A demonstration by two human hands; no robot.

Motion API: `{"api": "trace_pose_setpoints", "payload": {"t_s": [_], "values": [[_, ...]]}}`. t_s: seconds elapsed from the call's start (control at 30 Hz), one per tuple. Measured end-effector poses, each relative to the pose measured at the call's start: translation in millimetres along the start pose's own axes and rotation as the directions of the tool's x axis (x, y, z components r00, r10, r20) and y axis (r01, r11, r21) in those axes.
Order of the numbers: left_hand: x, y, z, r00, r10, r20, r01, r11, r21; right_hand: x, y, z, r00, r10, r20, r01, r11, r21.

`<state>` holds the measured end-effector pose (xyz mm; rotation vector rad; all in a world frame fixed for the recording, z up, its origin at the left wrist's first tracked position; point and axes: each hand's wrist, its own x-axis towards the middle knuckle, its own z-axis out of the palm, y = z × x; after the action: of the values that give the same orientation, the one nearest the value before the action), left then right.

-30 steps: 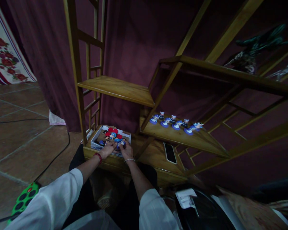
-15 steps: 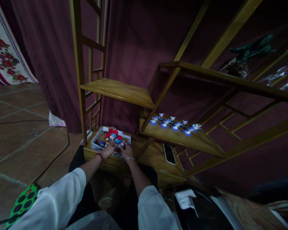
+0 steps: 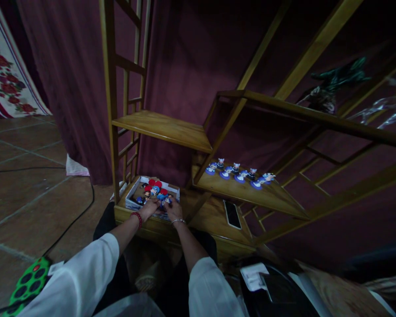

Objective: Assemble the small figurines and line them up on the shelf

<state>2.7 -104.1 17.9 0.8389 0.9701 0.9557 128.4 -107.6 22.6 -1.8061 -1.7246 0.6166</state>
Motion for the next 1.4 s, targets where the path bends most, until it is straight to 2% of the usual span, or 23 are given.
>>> {"api": "trace_pose_setpoints", "payload": {"t_s": [0.27, 0.37, 0.5, 0.8, 1.0, 1.4], "values": [[3.8, -3.2, -1.0, 0.999, -0.002, -0.041, 0.002, 1.000, -0.009, 3.8, 3.7, 3.2, 1.000, 0.000, 0.009, 0.000, 1.000, 0.024], [2.8, -3.3, -0.6, 1.000, -0.001, -0.027, 0.000, 0.999, -0.035, 5.7, 4.8, 2.7, 1.000, 0.001, 0.013, -0.002, 0.998, 0.070], [2.6, -2.6, 1.1, 0.997, -0.005, -0.076, 0.002, 0.999, -0.049, 10.0, 7.2, 4.0, 1.000, -0.018, 0.017, 0.016, 0.988, 0.154], [-4.9, 2.1, 6.7, 0.995, 0.060, -0.086, -0.070, 0.989, -0.128, 13.6, 9.6, 5.1, 0.998, -0.066, -0.004, 0.064, 0.963, 0.262], [-9.4, 1.3, 11.2, 0.986, 0.081, -0.148, -0.107, 0.978, -0.177, 11.3, 5.7, -3.8, 0.996, -0.088, -0.007, 0.087, 0.960, 0.267], [-8.0, -3.7, 10.0, 0.988, 0.042, -0.146, -0.072, 0.976, -0.204, 13.5, 8.1, -9.1, 0.986, -0.165, 0.032, 0.151, 0.952, 0.265]]}}
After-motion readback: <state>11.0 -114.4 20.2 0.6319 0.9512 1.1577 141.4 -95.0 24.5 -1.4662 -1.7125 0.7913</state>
